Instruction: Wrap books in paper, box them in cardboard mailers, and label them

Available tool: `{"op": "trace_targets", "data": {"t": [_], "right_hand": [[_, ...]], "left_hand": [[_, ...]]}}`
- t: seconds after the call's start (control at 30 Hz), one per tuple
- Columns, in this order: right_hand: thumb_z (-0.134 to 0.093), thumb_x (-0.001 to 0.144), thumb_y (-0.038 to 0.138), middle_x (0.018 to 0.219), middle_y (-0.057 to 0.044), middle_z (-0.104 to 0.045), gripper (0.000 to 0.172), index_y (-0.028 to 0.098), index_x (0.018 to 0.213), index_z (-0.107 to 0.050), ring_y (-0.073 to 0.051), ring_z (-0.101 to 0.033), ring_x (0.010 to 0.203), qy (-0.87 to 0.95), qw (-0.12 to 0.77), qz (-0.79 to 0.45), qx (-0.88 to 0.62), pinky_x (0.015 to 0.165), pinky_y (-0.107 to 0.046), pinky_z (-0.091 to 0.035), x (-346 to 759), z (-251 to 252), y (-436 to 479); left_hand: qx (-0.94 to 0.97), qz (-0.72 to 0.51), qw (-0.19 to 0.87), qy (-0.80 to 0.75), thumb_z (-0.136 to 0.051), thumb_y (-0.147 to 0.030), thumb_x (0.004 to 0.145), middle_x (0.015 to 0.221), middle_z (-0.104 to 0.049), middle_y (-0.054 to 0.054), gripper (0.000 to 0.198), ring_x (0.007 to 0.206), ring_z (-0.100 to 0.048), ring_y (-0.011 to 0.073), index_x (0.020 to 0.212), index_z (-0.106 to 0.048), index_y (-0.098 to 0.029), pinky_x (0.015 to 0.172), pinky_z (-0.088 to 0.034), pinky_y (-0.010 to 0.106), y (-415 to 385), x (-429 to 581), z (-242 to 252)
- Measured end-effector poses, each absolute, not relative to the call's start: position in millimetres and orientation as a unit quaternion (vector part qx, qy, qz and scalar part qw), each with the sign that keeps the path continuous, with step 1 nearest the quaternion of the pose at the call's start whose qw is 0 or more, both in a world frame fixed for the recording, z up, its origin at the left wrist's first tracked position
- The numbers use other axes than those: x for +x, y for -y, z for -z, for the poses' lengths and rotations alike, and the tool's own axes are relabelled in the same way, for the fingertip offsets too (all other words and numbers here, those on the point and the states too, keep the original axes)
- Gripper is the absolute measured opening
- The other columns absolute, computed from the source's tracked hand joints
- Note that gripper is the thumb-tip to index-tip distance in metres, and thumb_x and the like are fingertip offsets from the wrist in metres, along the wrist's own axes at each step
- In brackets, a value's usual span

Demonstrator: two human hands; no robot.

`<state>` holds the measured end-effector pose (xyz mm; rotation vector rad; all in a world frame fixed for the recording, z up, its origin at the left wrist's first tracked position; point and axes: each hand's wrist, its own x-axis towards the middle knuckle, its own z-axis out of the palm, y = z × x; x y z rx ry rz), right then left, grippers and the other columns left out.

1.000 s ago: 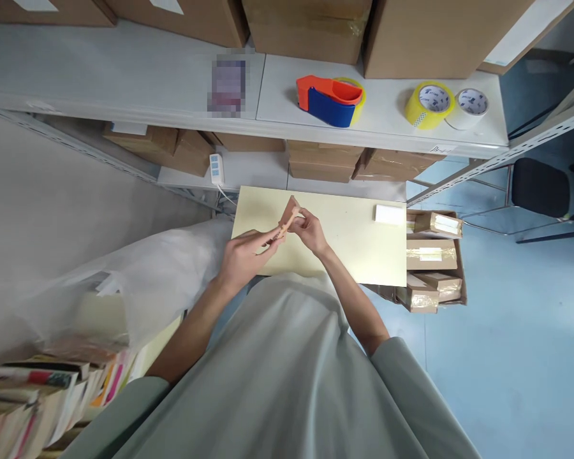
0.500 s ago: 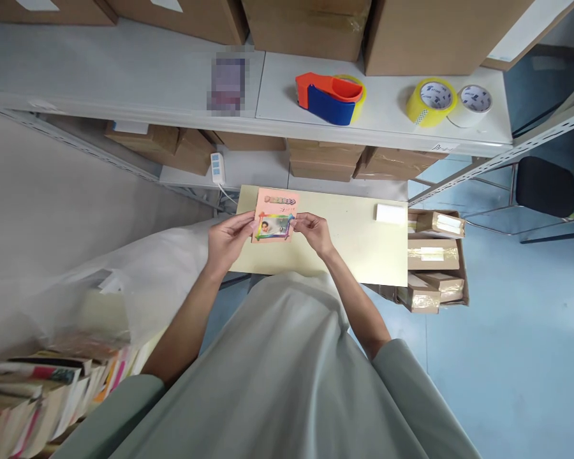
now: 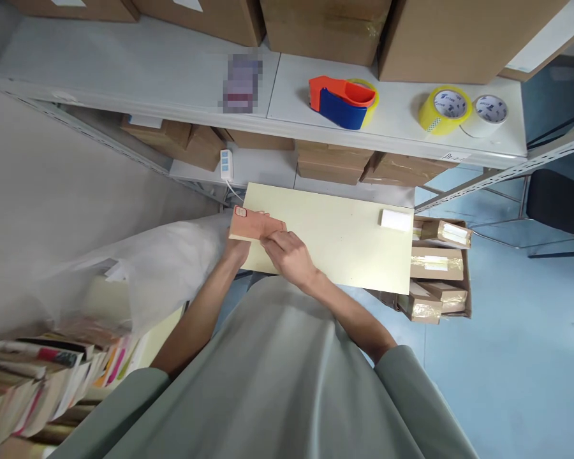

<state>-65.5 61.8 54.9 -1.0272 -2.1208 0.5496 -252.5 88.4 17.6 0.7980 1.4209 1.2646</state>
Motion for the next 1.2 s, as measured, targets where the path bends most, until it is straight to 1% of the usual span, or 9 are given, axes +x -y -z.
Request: {"op": "trace_targets", "data": {"t": [0.13, 0.23, 0.33, 0.47, 0.6, 0.7, 0.87, 1.07, 1.2], "right_hand": [[-0.054, 0.120, 0.027, 0.108, -0.010, -0.085, 0.031, 0.023, 0.116, -0.084, -0.023, -0.079, 0.097, 0.814, 0.371, -0.200, -0.400, 0.089, -0.038, -0.062, -68.8, -49.7, -58.8], [-0.059, 0.118, 0.041, 0.104, -0.009, -0.083, 0.030, 0.024, 0.112, -0.084, -0.022, -0.079, 0.091, 0.745, 0.415, -0.281, -0.441, 0.085, -0.036, -0.064, -62.9, -39.2, -65.8], [-0.064, 0.111, 0.056, 0.102, -0.009, -0.082, 0.039, 0.023, 0.106, -0.084, -0.022, -0.078, 0.086, 0.633, 0.430, -0.384, -0.517, 0.083, -0.035, -0.066, -53.5, -12.7, -76.4], [-0.068, 0.099, 0.063, 0.096, -0.010, -0.084, 0.043, 0.022, 0.094, -0.079, -0.026, -0.080, 0.086, 0.519, 0.344, -0.483, -0.615, 0.086, -0.038, -0.065, -46.7, 37.9, -81.8], [-0.074, 0.090, 0.049, 0.084, -0.007, -0.084, 0.026, 0.024, 0.082, -0.073, -0.027, -0.081, 0.085, 0.461, 0.223, -0.570, -0.643, 0.082, -0.037, -0.066, -55.5, 76.6, -73.8], [-0.076, 0.086, 0.040, 0.084, -0.006, -0.085, 0.017, 0.025, 0.079, -0.072, -0.028, -0.083, 0.086, 0.448, 0.188, -0.592, -0.643, 0.082, -0.038, -0.067, -69.4, 91.3, -73.5], [-0.078, 0.087, 0.039, 0.096, -0.007, -0.088, 0.015, 0.024, 0.088, -0.078, -0.028, -0.084, 0.099, 0.473, 0.193, -0.585, -0.630, 0.091, -0.038, -0.068, -98.5, 95.7, -107.8], [-0.082, 0.086, 0.048, 0.132, -0.015, -0.083, 0.043, 0.019, 0.118, -0.077, -0.025, -0.084, 0.102, 0.454, 0.268, -0.539, -0.657, 0.091, -0.039, -0.068, -130.4, 77.1, -162.4], [-0.082, 0.085, 0.052, 0.125, -0.015, -0.083, 0.041, 0.019, 0.110, -0.076, -0.024, -0.082, 0.099, 0.464, 0.276, -0.532, -0.652, 0.092, -0.040, -0.068, -143.3, 60.7, -160.6]], "left_hand": [[0.343, -0.516, 0.492, -0.612, -0.095, -0.058, 0.077, 0.128, -0.085, 0.016, 0.057, 0.129, -0.078, 0.0404, 0.115, -0.086, -0.018, 0.115, -0.062, 0.056, -86.9, -254.9, -15.6], [0.358, -0.495, 0.494, -0.619, -0.095, -0.059, 0.075, 0.126, -0.086, 0.014, 0.058, 0.125, -0.078, 0.0374, 0.116, -0.087, -0.019, 0.113, -0.063, 0.053, -85.7, -260.9, -1.8], [0.367, -0.477, 0.490, -0.631, -0.091, -0.062, 0.075, 0.122, -0.087, 0.014, 0.060, 0.118, -0.080, 0.0340, 0.116, -0.087, -0.018, 0.109, -0.063, 0.049, -79.7, -269.6, 21.8], [0.370, -0.412, 0.503, -0.664, -0.089, -0.057, 0.069, 0.110, -0.088, 0.012, 0.053, 0.103, -0.082, 0.0310, 0.106, -0.088, -0.020, 0.096, -0.067, 0.044, -60.6, -278.9, 56.8], [0.368, -0.341, 0.490, -0.713, -0.084, -0.044, 0.068, 0.103, -0.088, 0.010, 0.035, 0.095, -0.082, 0.0303, 0.095, -0.087, -0.023, 0.091, -0.067, 0.044, -38.4, -282.2, 82.1], [0.352, -0.326, 0.475, -0.738, -0.081, -0.037, 0.070, 0.102, -0.088, 0.009, 0.024, 0.089, -0.082, 0.0300, 0.090, -0.086, -0.025, 0.090, -0.068, 0.045, -31.4, -288.0, 90.4], [0.365, -0.344, 0.437, -0.746, -0.079, -0.028, 0.075, 0.112, -0.088, 0.011, 0.023, 0.097, -0.083, 0.0325, 0.097, -0.086, -0.025, 0.099, -0.066, 0.049, -58.1, -313.8, 81.2], [0.372, -0.419, 0.394, -0.728, -0.071, -0.010, 0.080, 0.142, -0.079, 0.018, 0.043, 0.119, -0.080, 0.0336, 0.121, -0.082, -0.018, 0.103, -0.064, 0.047, -113.8, -350.1, 48.7], [0.393, -0.444, 0.414, -0.690, -0.069, -0.010, 0.083, 0.135, -0.082, 0.013, 0.041, 0.117, -0.080, 0.0297, 0.121, -0.082, -0.021, 0.106, -0.064, 0.046, -103.2, -370.7, 32.6]]}}
